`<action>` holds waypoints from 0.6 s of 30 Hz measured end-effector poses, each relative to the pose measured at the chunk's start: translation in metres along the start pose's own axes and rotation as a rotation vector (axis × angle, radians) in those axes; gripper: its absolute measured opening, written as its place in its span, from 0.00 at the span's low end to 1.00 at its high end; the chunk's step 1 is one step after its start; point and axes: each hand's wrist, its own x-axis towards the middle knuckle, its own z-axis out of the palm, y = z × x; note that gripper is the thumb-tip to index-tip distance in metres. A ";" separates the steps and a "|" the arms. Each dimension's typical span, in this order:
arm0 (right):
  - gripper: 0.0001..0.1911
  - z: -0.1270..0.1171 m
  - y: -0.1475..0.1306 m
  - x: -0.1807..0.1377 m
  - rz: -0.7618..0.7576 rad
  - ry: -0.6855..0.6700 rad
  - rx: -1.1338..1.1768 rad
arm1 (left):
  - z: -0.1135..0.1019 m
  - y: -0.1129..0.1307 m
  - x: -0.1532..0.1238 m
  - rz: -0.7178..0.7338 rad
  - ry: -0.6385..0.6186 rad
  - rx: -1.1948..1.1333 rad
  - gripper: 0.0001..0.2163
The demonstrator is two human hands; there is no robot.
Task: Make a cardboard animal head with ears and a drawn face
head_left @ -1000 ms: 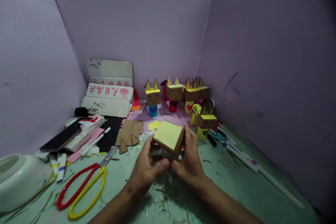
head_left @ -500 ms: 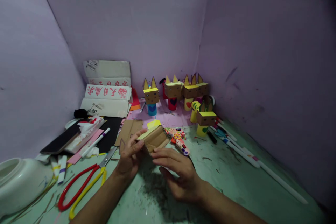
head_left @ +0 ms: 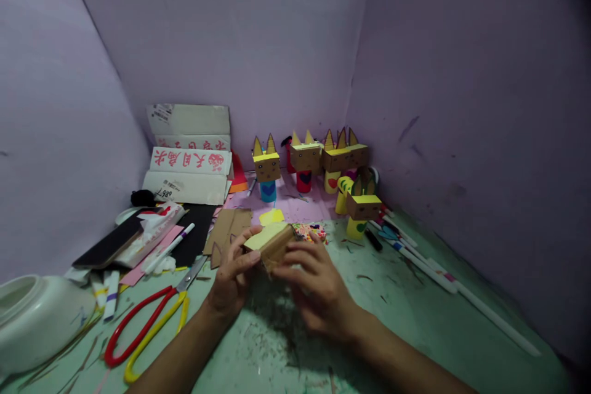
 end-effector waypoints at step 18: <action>0.47 0.004 0.015 -0.002 0.857 -0.039 0.382 | 0.009 -0.014 -0.039 0.501 0.016 0.753 0.11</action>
